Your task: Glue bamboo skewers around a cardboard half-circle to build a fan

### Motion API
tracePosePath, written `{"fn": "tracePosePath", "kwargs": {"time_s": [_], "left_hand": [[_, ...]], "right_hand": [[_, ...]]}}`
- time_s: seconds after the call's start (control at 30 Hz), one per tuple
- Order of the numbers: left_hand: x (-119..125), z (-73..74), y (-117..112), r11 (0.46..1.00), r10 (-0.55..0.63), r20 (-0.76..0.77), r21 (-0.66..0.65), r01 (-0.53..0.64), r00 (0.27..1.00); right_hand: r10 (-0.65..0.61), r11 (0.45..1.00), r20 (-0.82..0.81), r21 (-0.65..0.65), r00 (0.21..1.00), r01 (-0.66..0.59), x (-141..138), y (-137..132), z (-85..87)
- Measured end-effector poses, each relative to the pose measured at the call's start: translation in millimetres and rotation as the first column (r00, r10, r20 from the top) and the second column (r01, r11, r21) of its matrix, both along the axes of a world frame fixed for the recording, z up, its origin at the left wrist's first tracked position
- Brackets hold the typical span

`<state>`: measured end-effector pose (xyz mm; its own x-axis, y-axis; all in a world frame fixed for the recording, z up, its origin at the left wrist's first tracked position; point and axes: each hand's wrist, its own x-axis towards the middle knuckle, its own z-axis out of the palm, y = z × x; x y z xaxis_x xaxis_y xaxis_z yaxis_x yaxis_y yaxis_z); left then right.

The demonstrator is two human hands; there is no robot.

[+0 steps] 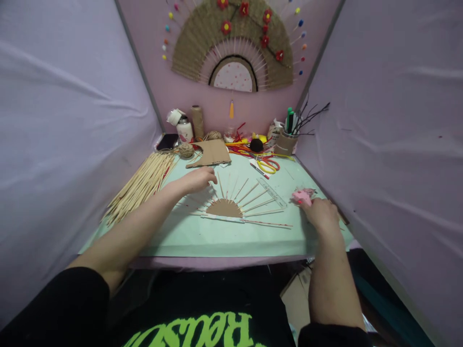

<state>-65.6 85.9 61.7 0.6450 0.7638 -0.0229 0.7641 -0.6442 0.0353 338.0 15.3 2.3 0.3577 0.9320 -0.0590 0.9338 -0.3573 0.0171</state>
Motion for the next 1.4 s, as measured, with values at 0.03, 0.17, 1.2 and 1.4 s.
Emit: {"fn": "tracePosePath", "kwargs": {"time_s": [0.03,0.17,1.2,1.4], "left_hand": [[-1,-3.5,5,1.000,-0.024,-0.020,-0.011,0.023,1.000],[-1,-15.5,13,0.997,-0.080,-0.076,-0.024,0.078,0.994],[-31,-27.2,-26,0.849,-0.031,0.698,0.397,-0.350,0.716],[-37,-36.0,-23,0.859,-0.011,0.714,0.365,-0.359,0.700]], "right_hand": [[-0.005,1.000,-0.010,0.025,1.000,0.005,-1,-3,3.4],[-0.020,0.987,-0.203,0.151,0.979,0.051,-11,-17,22.5],[0.313,0.903,-0.927,0.223,0.209,-0.366,-174,-50,21.8],[0.363,0.894,-0.870,0.226,0.332,-0.386,-178,-49,23.9]]}}
